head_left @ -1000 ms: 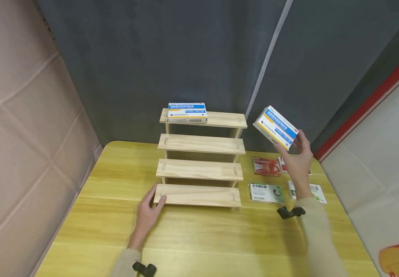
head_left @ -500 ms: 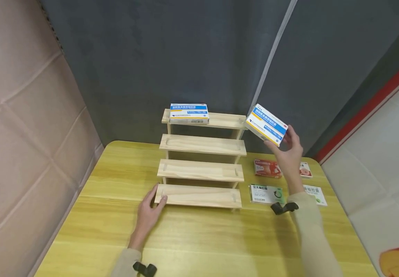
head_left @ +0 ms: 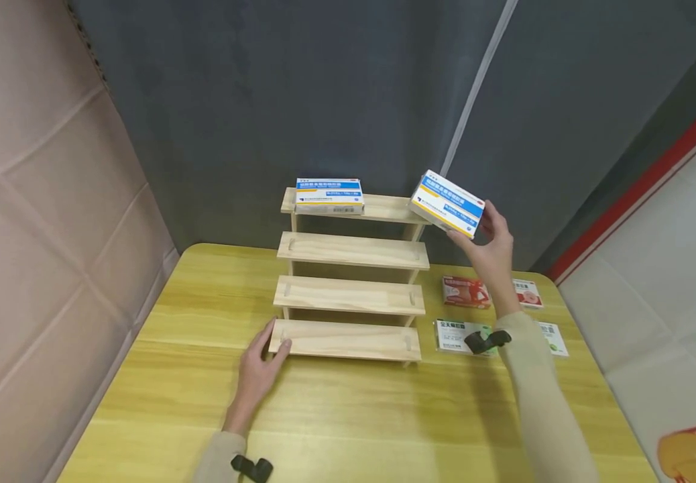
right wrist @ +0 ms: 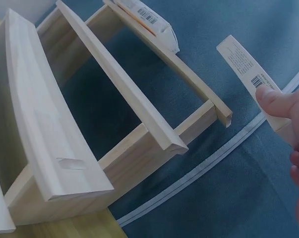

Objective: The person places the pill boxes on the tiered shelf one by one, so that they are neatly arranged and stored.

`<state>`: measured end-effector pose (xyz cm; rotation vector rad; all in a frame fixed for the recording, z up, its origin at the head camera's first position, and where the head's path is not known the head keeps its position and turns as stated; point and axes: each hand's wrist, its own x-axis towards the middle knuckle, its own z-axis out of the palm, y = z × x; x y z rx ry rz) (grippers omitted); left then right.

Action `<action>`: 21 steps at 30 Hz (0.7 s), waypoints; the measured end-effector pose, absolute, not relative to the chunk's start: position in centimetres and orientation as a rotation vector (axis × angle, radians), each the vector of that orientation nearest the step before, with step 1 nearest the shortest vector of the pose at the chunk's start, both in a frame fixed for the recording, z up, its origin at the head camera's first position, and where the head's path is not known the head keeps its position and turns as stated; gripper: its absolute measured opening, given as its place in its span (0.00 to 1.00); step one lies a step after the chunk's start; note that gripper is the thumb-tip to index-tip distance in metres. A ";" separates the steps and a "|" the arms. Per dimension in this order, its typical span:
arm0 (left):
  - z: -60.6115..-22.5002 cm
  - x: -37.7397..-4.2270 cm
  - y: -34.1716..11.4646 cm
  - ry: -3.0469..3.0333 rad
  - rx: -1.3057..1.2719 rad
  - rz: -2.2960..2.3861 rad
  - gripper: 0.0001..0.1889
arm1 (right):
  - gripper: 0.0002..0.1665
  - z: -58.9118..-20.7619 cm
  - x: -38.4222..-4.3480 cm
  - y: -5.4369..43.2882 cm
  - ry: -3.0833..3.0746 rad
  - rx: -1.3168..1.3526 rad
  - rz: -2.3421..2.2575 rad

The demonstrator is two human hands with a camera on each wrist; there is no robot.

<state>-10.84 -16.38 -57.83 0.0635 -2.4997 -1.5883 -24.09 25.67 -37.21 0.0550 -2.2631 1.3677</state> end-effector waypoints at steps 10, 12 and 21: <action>-57.8 -10.9 -16.4 -2.478 0.063 -1.585 0.36 | 0.52 -36.4 -26.1 24.8 -2.348 0.175 1.352; -57.9 -10.9 -16.4 -2.476 0.064 -1.583 0.36 | 0.52 -36.2 -26.5 24.6 -2.361 0.205 1.352; -57.9 -11.0 -16.3 -2.472 0.056 -1.570 0.35 | 0.52 -35.0 -28.1 23.8 -2.526 0.311 1.366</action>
